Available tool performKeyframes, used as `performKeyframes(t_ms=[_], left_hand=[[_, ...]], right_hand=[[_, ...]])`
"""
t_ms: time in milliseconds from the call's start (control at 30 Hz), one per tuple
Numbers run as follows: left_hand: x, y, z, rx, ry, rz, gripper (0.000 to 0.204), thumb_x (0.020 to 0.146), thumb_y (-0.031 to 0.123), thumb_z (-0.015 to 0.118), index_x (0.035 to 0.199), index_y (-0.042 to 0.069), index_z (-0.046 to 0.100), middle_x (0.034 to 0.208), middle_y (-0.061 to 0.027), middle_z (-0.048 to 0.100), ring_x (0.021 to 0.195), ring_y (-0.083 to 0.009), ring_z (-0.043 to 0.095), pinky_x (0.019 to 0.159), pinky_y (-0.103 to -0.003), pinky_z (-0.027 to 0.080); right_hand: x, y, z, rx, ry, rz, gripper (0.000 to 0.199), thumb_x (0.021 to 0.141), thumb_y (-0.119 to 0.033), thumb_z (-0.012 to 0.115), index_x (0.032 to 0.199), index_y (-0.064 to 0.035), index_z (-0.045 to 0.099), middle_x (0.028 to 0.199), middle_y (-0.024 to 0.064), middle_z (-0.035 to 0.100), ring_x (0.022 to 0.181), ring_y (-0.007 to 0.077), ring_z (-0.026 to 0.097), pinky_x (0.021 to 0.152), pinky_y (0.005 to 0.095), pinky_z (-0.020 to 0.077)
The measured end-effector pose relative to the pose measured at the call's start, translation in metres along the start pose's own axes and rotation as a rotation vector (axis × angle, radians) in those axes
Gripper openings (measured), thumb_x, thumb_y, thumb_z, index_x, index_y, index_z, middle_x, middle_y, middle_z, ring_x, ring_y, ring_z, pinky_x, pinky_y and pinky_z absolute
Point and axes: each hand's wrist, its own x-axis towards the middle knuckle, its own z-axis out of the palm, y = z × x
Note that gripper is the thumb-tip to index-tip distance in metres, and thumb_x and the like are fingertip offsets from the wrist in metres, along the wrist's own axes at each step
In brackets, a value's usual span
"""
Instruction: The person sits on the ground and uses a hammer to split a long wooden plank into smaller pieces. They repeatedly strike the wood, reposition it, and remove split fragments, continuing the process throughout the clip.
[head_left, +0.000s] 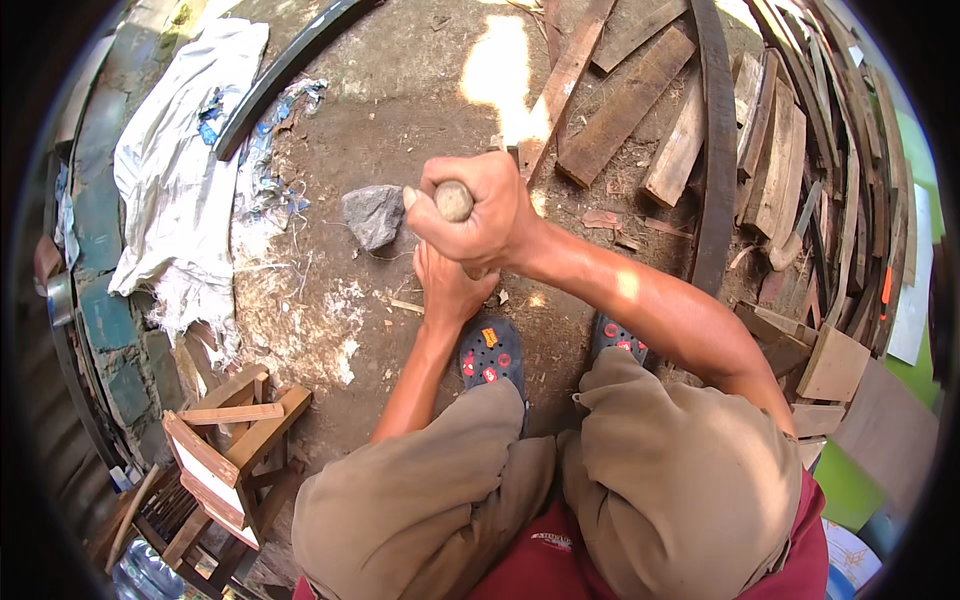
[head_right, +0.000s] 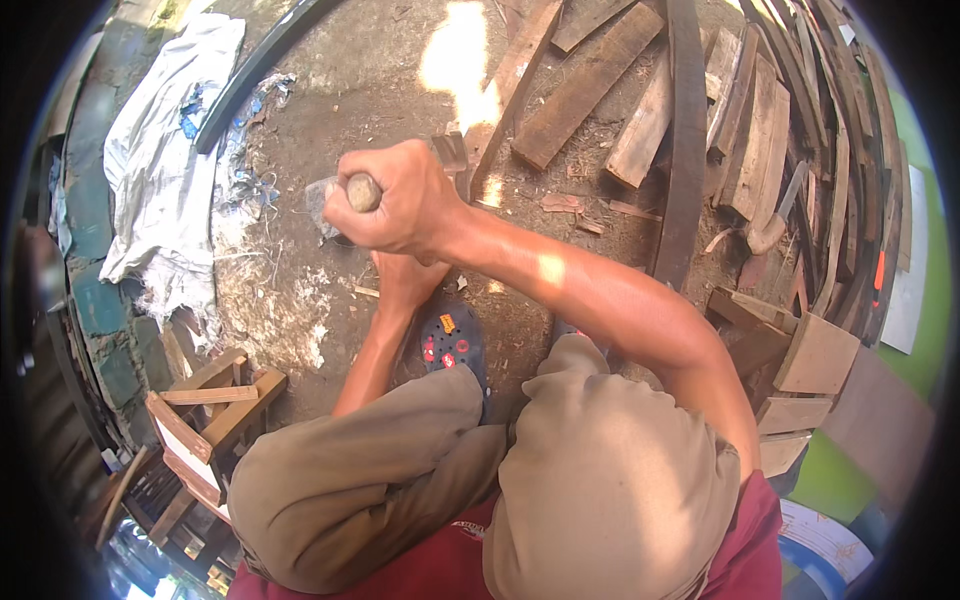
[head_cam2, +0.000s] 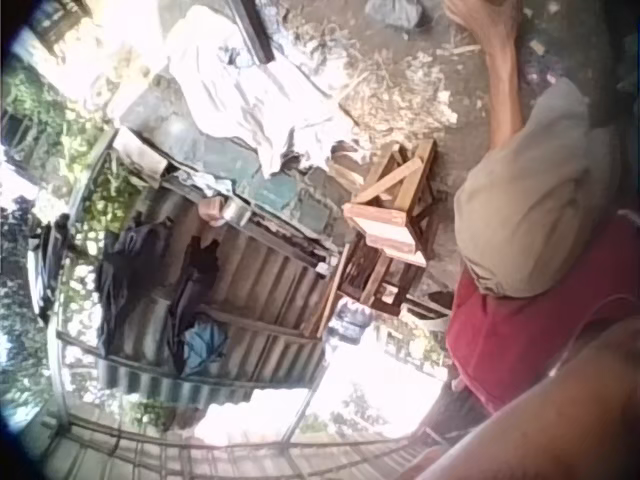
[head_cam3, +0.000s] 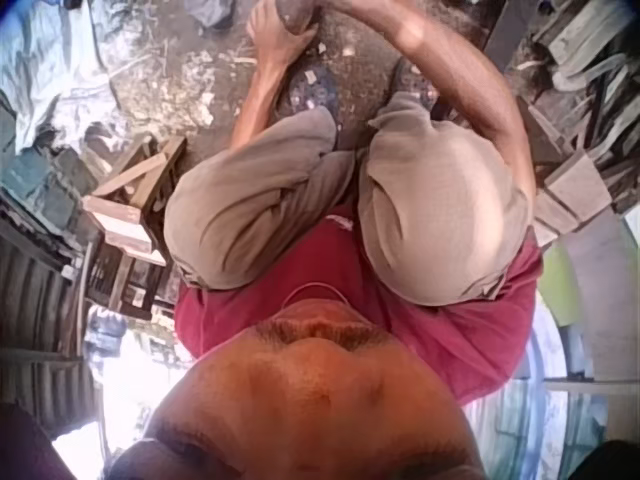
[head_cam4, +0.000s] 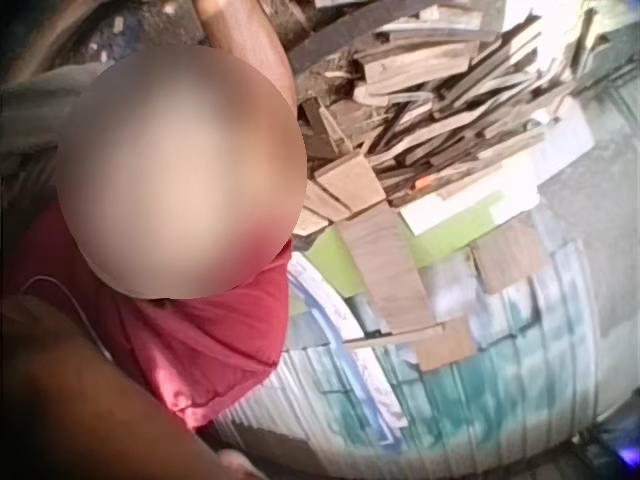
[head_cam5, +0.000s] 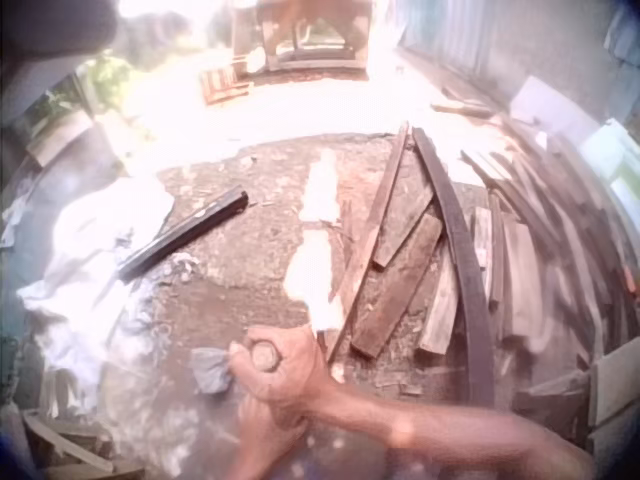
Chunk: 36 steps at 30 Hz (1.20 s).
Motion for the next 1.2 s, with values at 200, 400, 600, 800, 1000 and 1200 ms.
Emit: performKeyframes(t_ms=[200, 400, 600, 800, 1000, 1200], left_hand=[[-0.006, 0.016, -0.018, -0.037, 0.096, 0.077, 0.084, 0.072, 0.028, 0.089, 0.141, 0.002, 0.05, 0.14, -0.0192, 0.053, 0.131, -0.0398, 0.05, 0.111, -0.051, 0.036], [0.002, 0.013, -0.014, -0.16, -0.099, -0.046, 0.07, 0.075, 0.028, 0.086, 0.131, -0.004, 0.057, 0.124, -0.0206, 0.061, 0.118, -0.0379, 0.059, 0.102, -0.045, 0.047], [-0.005, 0.013, -0.015, -0.166, -0.135, -0.096, 0.058, 0.079, 0.026, 0.081, 0.124, -0.007, 0.061, 0.118, -0.0227, 0.063, 0.113, -0.039, 0.063, 0.098, -0.043, 0.049], [-0.01, 0.014, -0.014, -0.205, -0.181, -0.142, 0.058, 0.081, 0.024, 0.078, 0.126, -0.007, 0.061, 0.118, -0.0237, 0.063, 0.114, -0.0415, 0.062, 0.1, -0.045, 0.048], [-0.013, 0.021, -0.025, -0.119, -0.195, -0.189, 0.056, 0.081, 0.026, 0.079, 0.123, -0.006, 0.062, 0.117, -0.0212, 0.064, 0.112, -0.0409, 0.062, 0.097, -0.045, 0.049], [-0.037, 0.013, -0.022, -0.047, -0.118, -0.192, 0.05, 0.081, 0.026, 0.081, 0.115, -0.006, 0.063, 0.112, -0.0213, 0.062, 0.106, -0.0414, 0.063, 0.091, -0.045, 0.05]], right_hand=[[0.015, -0.021, -0.019, 0.367, -0.108, 0.08, 0.035, 0.092, -0.017, 0.059, 0.059, -0.0124, 0.047, 0.051, -0.0034, 0.044, 0.044, 0.01, 0.042, 0.044, 0.0306, 0.0351], [0.037, -0.015, -0.019, 0.413, 0.192, 0.301, 0.026, 0.092, -0.017, 0.056, 0.07, -0.0118, 0.043, 0.054, -0.0005, 0.041, 0.045, 0.0129, 0.041, 0.047, 0.0335, 0.038], [0.039, 0.02, -0.019, 0.451, 0.379, 0.36, 0.018, 0.093, -0.014, 0.056, 0.079, -0.0064, 0.047, 0.058, 0.002, 0.044, 0.047, 0.015, 0.045, 0.046, 0.0344, 0.0388], [0.084, 0.06, -0.047, 0.285, 0.465, 0.261, 0.018, 0.094, -0.016, 0.06, 0.083, -0.0048, 0.05, 0.062, 0.0038, 0.047, 0.049, 0.0143, 0.044, 0.045, 0.0309, 0.0382], [0.083, 0.046, -0.04, 0.378, 0.26, 0.224, 0.021, 0.094, -0.015, 0.061, 0.078, -0.0053, 0.052, 0.06, 0.0017, 0.046, 0.046, 0.0129, 0.044, 0.043, 0.0313, 0.0372], [0.056, 0.033, -0.028, 0.274, 0.099, 0.066, 0.029, 0.096, -0.012, 0.057, 0.068, -0.0073, 0.05, 0.056, -0.0015, 0.044, 0.044, 0.0099, 0.041, 0.042, 0.0303, 0.0362]])
